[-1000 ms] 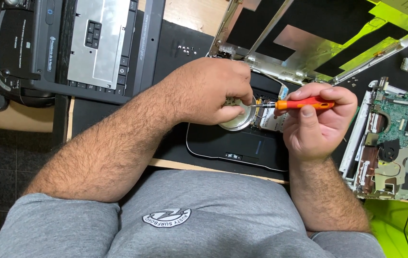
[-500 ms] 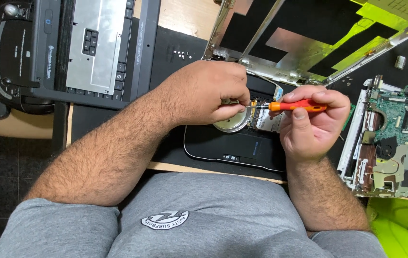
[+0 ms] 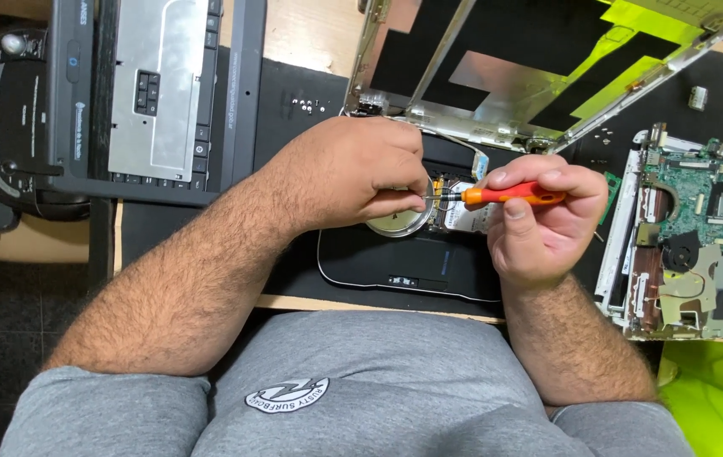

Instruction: Installing a hard drive into a laptop, connecting the SATA cable, and securing it with screws using a screwdriver.

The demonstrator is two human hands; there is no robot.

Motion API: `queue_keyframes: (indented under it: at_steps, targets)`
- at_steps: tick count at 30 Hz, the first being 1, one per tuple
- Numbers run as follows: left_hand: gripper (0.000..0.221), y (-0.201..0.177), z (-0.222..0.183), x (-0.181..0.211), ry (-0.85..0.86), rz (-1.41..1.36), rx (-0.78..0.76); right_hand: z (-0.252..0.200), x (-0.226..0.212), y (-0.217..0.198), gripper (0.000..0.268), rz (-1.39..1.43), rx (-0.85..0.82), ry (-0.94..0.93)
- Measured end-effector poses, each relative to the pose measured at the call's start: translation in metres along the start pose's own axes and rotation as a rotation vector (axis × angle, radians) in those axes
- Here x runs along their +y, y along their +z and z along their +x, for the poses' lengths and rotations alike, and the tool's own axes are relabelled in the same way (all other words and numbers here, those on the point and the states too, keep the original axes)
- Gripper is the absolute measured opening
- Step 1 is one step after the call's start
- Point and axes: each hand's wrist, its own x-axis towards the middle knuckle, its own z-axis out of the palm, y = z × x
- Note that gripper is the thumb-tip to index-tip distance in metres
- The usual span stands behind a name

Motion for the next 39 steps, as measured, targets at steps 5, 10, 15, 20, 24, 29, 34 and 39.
queue_keyframes:
  at_steps: [5, 10, 15, 20, 24, 29, 34, 39]
  targets:
    - [0.012, -0.001, 0.001, 0.003, 0.01, -0.016, 0.014, 0.001, -0.003, -0.001, 0.024, -0.038, -0.029, -0.011]
    - [0.012, -0.002, 0.002, 0.003, 0.018, -0.018, 0.014, 0.001, -0.007, -0.002, 0.024, -0.083, -0.05, -0.026]
    - [0.013, -0.001, 0.001, 0.003, 0.012, 0.031, 0.0, -0.001, -0.006, -0.005, 0.025, -0.092, -0.058, -0.027]
    - [0.014, -0.001, 0.002, 0.003, 0.012, 0.058, 0.003, 0.001, -0.008, -0.009, 0.027, -0.116, -0.13, -0.078]
    - [0.015, 0.001, 0.003, 0.004, 0.043, 0.049, 0.03, 0.002, -0.008, -0.012, 0.031, -0.182, -0.189, -0.195]
    - [0.015, 0.001, 0.005, 0.008, 0.045, 0.056, 0.038, 0.002, -0.009, -0.011, 0.033, -0.193, -0.179, -0.221]
    - [0.028, -0.005, 0.006, 0.009, -0.025, 0.124, -0.025, 0.016, -0.015, -0.014, 0.032, -0.133, -0.109, -0.231]
    - [0.024, -0.006, 0.006, 0.01, 0.006, 0.1, 0.044, 0.029, -0.035, -0.045, 0.045, -0.245, 0.101, -0.339]
